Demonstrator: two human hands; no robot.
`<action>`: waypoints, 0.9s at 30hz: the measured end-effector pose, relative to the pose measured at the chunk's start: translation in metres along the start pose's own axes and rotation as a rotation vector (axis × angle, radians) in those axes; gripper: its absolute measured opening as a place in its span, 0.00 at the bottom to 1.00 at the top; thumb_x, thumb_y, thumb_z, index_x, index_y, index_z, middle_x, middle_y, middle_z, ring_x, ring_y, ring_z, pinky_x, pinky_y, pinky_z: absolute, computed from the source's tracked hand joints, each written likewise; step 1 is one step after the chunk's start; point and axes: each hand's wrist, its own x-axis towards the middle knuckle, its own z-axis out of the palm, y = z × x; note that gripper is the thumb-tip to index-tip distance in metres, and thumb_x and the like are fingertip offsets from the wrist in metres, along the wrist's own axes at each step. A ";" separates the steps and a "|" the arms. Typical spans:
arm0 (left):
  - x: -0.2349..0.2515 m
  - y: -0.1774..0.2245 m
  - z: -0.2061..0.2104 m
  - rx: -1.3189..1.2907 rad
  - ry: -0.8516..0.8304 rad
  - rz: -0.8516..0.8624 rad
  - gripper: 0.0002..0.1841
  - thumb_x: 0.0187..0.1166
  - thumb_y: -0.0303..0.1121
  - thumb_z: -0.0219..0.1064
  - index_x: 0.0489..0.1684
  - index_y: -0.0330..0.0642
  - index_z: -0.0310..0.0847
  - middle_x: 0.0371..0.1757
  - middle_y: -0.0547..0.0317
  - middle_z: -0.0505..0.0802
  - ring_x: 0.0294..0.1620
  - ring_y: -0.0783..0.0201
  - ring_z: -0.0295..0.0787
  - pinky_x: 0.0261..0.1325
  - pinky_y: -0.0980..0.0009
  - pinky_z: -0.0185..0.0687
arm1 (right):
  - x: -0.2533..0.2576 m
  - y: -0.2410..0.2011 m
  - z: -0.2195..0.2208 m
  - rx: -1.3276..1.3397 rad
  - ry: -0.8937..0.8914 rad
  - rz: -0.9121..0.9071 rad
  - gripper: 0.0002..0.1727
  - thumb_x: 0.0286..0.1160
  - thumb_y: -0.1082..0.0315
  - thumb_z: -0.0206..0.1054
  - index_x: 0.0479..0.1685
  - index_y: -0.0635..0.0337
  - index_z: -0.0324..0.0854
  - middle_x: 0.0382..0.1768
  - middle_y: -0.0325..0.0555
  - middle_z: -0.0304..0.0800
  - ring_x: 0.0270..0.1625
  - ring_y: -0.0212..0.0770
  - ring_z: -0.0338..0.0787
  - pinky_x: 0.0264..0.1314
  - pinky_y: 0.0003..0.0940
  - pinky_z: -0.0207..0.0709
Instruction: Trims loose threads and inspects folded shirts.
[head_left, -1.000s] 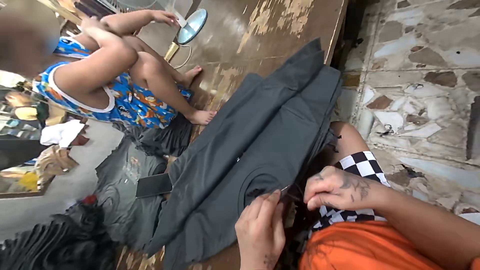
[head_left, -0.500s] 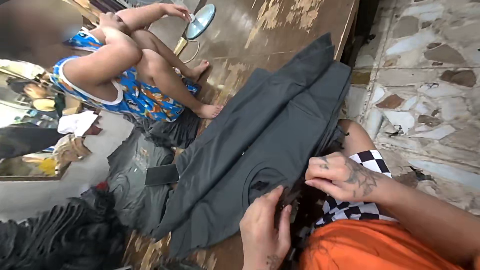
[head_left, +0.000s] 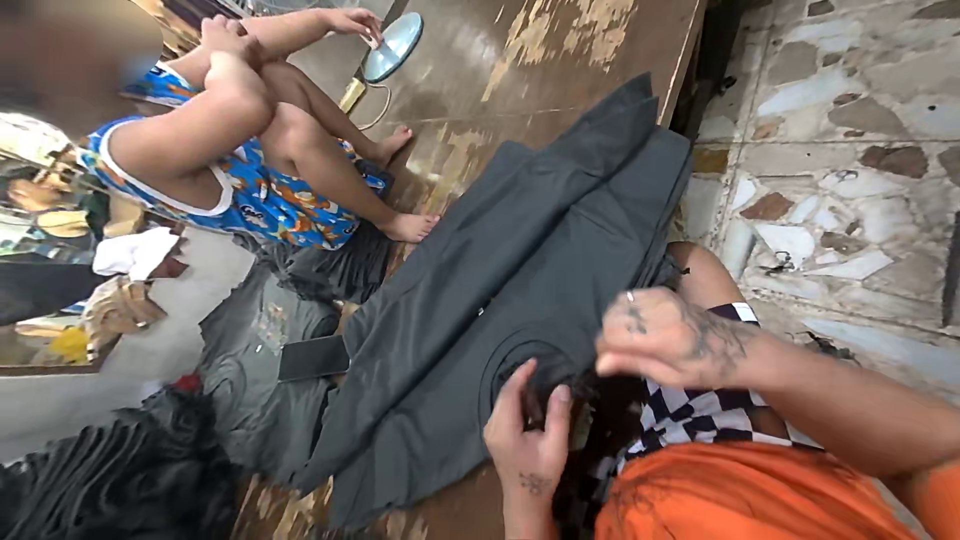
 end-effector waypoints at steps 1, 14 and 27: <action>0.000 0.005 0.004 0.057 -0.060 -0.034 0.20 0.74 0.38 0.72 0.54 0.27 0.89 0.31 0.55 0.92 0.25 0.72 0.84 0.32 0.74 0.82 | 0.006 0.009 0.004 0.011 -0.042 -0.004 0.17 0.89 0.65 0.54 0.44 0.61 0.89 0.32 0.50 0.92 0.39 0.47 0.92 0.44 0.40 0.84; 0.011 -0.006 0.018 -0.355 -0.123 -0.041 0.12 0.86 0.28 0.51 0.35 0.30 0.76 0.44 0.53 0.93 0.37 0.78 0.89 0.40 0.82 0.83 | 0.009 0.047 0.015 -0.267 -0.170 -0.339 0.12 0.80 0.72 0.57 0.28 0.63 0.80 0.24 0.53 0.84 0.27 0.51 0.88 0.26 0.41 0.79; 0.002 0.020 0.008 -0.200 -0.236 0.207 0.11 0.80 0.36 0.65 0.40 0.34 0.83 0.28 0.58 0.89 0.27 0.74 0.84 0.32 0.80 0.83 | -0.044 0.015 0.041 -0.144 0.192 -0.054 0.12 0.84 0.72 0.58 0.43 0.60 0.89 0.41 0.54 0.96 0.50 0.50 0.96 0.66 0.42 0.85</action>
